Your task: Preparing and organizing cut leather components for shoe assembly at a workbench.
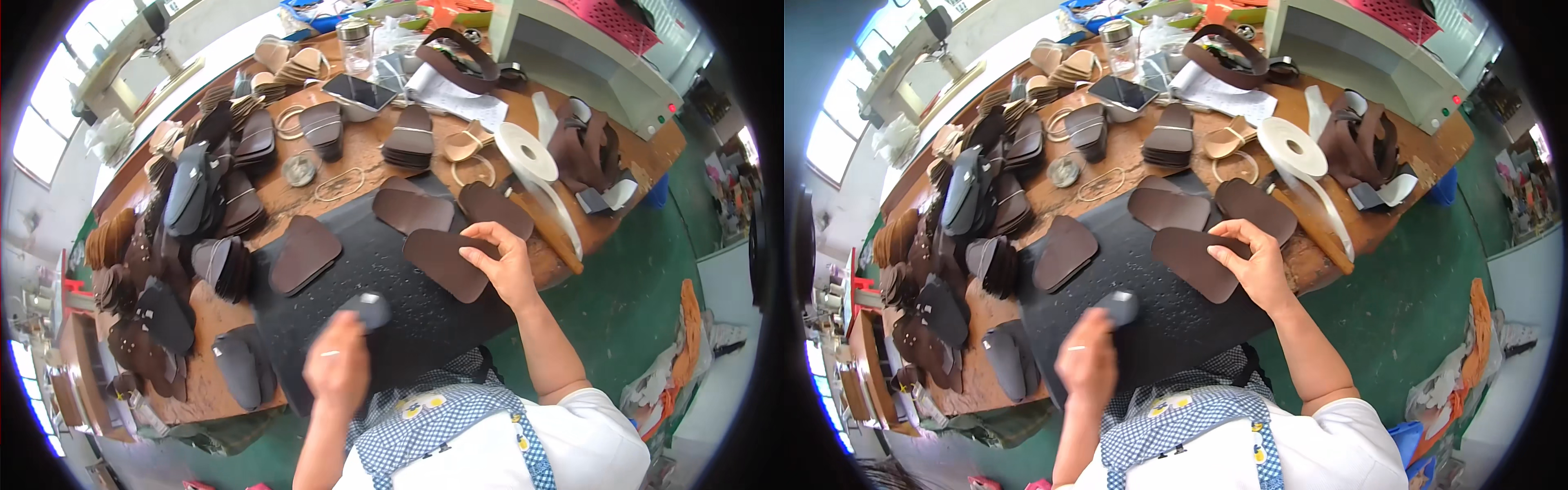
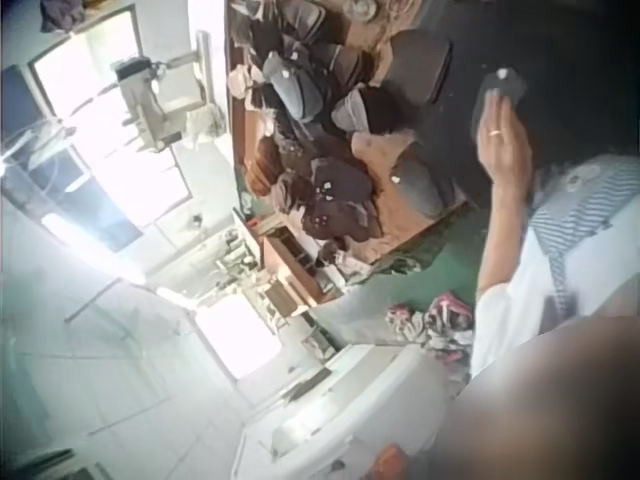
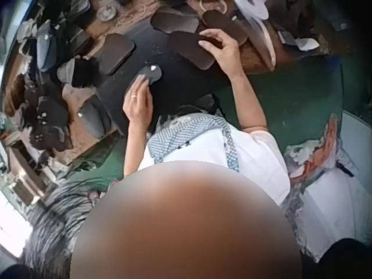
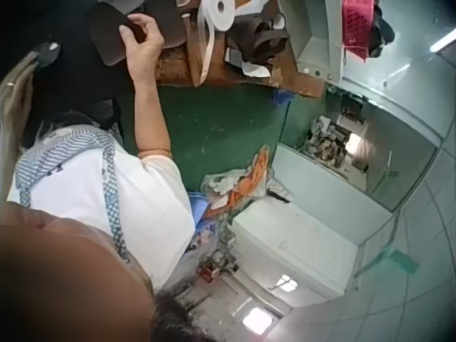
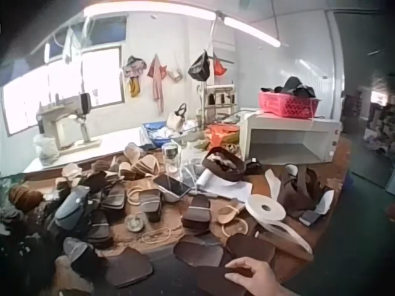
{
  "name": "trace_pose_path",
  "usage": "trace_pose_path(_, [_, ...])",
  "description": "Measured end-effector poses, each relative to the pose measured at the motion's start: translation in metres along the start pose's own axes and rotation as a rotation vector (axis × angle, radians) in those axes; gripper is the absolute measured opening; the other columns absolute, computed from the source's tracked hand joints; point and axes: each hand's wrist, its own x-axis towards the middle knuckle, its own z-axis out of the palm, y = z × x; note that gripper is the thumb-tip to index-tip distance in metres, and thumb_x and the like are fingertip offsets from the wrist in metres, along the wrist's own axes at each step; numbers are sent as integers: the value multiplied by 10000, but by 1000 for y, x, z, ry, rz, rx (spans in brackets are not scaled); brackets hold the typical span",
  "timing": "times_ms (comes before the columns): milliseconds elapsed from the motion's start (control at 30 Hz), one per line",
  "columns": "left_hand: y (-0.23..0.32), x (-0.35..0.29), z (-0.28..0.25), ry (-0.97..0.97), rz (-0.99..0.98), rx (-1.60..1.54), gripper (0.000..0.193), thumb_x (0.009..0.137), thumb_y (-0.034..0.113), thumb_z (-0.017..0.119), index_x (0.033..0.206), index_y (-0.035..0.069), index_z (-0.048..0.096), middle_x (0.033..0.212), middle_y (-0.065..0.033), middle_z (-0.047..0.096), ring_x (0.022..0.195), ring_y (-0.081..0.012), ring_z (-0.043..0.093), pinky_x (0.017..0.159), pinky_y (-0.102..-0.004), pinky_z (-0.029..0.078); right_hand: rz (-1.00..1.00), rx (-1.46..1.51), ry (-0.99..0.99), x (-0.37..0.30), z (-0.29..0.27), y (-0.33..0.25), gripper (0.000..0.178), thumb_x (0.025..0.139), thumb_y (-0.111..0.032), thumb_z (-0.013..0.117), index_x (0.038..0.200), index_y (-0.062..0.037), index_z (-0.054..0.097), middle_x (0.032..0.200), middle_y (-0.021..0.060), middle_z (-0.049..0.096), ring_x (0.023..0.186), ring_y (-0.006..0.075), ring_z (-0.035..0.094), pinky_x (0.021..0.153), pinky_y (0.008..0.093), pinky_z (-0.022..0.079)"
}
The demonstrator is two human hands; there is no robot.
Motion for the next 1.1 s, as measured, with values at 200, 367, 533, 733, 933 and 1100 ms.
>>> trace_pose_path(200, [19, -3, 26, -249, 166, -64, 314, 817, -51, 733, 1129, -44, 703, 1278, -186, 693, 1248, -335, 648, 1042, -447, 524, -266, -522, -25, -7, 22, 5, 235, 849, -4, 754, 1081, -34, 737, 998, 102, 710, 988, 270, 689, 832, 335, 551])
trace_pose_path(367, [15, -13, 16, -276, 123, -77, 342, 812, -97, 708, 1152, -55, 699, 1299, -196, 686, 1270, -359, 637, 1063, -466, 517, -522, -806, 61, -13, 22, 22, 240, 834, -30, 761, 1073, -40, 743, 1111, 94, 692, 1030, 305, 657, 881, 393, 541])
trace_pose_path(533, [14, -18, 11, -281, 87, -101, 340, 825, -106, 691, 1162, -56, 698, 1314, -201, 680, 1282, -365, 630, 1067, -472, 513, -501, -755, -9, -23, 17, 32, 300, 845, -69, 772, 1136, -13, 724, 1200, 127, 670, 1141, 339, 611, 959, 438, 512])
trace_pose_path(733, [14, -20, 12, -267, 85, -101, 342, 832, -100, 691, 1171, -53, 697, 1321, -200, 677, 1295, -364, 621, 1076, -474, 503, -449, -802, 16, -14, 12, 24, 288, 843, -142, 808, 1071, -10, 689, 1285, 134, 623, 1210, 351, 562, 994, 441, 495])
trace_pose_path(933, [17, -21, 11, -273, 55, -104, 350, 833, -102, 691, 1180, -55, 691, 1324, -202, 673, 1297, -366, 617, 1078, -478, 501, -602, -809, 45, -23, 19, 22, 231, 780, -25, 800, 966, -10, 663, 1140, 115, 680, 1088, 336, 626, 957, 441, 507])
trace_pose_path(1100, [15, -17, 11, -271, 76, -149, 383, 812, -107, 703, 1191, -61, 678, 1313, -214, 668, 1290, -372, 618, 1073, -472, 512, -401, -209, -362, -40, 27, -3, 268, 722, 127, 716, 931, -30, 658, 931, 88, 703, 938, 299, 682, 863, 395, 540])
